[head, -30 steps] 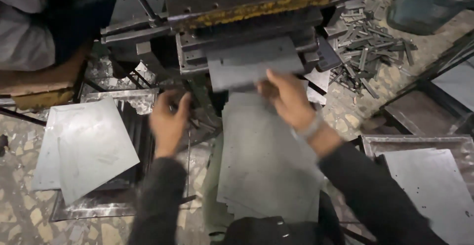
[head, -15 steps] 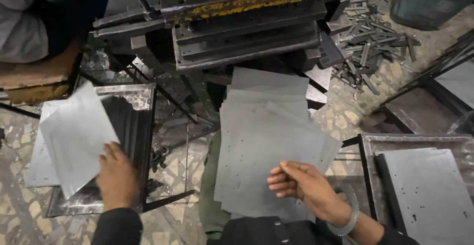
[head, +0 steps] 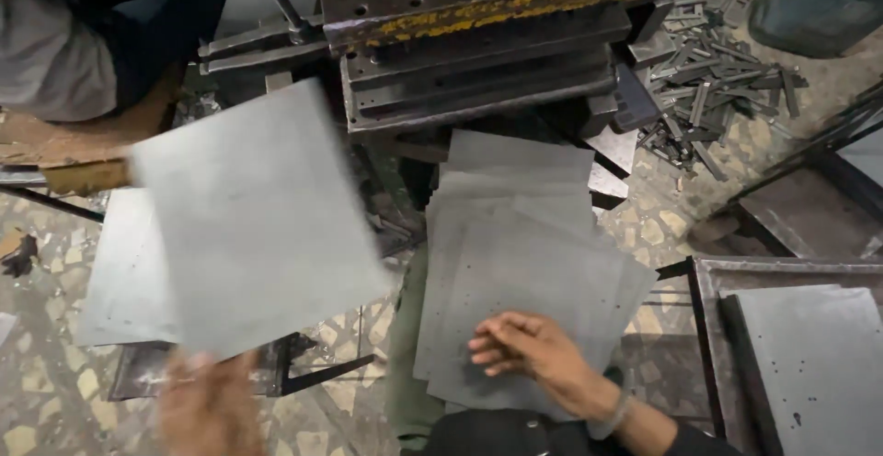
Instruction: The person is manually feeding metal sheets into a stamping press and stacking the processed parts.
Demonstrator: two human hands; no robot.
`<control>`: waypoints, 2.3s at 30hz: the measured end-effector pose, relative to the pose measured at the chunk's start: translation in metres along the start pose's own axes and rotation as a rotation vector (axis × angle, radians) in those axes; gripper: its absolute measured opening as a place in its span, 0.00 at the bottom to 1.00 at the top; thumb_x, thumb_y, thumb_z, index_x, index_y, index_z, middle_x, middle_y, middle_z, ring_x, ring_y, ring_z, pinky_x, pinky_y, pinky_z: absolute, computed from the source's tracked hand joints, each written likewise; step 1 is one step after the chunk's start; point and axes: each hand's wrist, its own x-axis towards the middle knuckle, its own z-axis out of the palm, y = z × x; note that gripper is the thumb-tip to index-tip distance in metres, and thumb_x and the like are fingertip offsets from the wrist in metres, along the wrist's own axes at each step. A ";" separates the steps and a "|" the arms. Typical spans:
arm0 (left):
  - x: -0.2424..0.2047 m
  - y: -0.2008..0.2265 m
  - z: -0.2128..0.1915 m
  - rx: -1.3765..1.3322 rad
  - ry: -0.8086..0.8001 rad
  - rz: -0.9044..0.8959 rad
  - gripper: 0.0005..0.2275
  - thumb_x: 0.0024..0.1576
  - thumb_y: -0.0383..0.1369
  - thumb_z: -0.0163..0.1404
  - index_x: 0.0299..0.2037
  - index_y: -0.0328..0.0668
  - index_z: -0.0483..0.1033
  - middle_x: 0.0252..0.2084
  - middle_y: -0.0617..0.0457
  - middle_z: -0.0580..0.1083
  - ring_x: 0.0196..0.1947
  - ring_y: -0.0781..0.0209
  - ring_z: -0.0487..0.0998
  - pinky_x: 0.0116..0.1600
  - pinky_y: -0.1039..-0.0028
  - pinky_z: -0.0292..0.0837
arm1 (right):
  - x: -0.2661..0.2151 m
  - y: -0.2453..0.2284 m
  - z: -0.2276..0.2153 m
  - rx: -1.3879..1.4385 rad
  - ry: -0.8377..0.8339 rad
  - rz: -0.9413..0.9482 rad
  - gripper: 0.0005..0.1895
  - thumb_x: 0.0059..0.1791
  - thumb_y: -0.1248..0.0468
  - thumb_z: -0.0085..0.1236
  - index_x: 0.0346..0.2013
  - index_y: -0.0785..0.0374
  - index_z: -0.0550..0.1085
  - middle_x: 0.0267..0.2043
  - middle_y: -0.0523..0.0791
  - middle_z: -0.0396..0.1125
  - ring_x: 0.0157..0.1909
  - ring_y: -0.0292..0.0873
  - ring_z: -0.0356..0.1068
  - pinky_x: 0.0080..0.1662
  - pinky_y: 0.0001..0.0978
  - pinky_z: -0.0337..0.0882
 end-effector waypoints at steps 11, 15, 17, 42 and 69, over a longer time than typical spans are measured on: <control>0.032 0.134 0.146 -1.520 0.129 -0.974 0.19 0.61 0.22 0.45 0.62 0.37 0.57 0.39 0.50 0.66 0.40 0.55 0.74 0.55 0.59 0.79 | 0.031 -0.028 0.026 0.257 -0.058 -0.414 0.09 0.53 0.68 0.52 0.45 0.72 0.69 0.47 0.55 0.71 0.49 0.47 0.74 0.54 0.36 0.77; 0.017 0.121 0.157 -1.519 0.055 -1.057 0.21 0.58 0.19 0.48 0.61 0.41 0.61 0.39 0.46 0.67 0.40 0.49 0.76 0.54 0.58 0.80 | 0.032 -0.013 0.008 0.317 0.065 -0.292 0.10 0.54 0.69 0.50 0.46 0.75 0.69 0.48 0.57 0.71 0.51 0.49 0.74 0.55 0.38 0.76; 0.016 0.124 0.156 -1.479 -0.059 -0.985 0.17 0.59 0.23 0.48 0.59 0.35 0.65 0.43 0.42 0.71 0.42 0.50 0.76 0.54 0.56 0.80 | 0.027 -0.007 0.001 0.329 0.150 -0.243 0.11 0.54 0.69 0.51 0.44 0.78 0.70 0.46 0.59 0.72 0.50 0.51 0.74 0.54 0.40 0.76; 0.202 0.110 0.251 -1.340 0.038 -0.753 0.13 0.59 0.35 0.61 0.42 0.29 0.79 0.41 0.35 0.78 0.42 0.44 0.85 0.45 0.61 0.86 | 0.171 -0.205 0.006 0.245 0.177 -0.556 0.11 0.50 0.72 0.60 0.40 0.78 0.69 0.39 0.58 0.71 0.40 0.60 0.80 0.38 0.40 0.79; 0.195 0.128 0.269 -1.287 0.092 -0.787 0.12 0.59 0.37 0.61 0.34 0.34 0.79 0.32 0.40 0.80 0.28 0.57 0.84 0.32 0.72 0.85 | 0.163 -0.207 -0.015 0.306 0.156 -0.578 0.14 0.50 0.74 0.60 0.44 0.84 0.67 0.39 0.59 0.67 0.42 0.62 0.78 0.44 0.49 0.84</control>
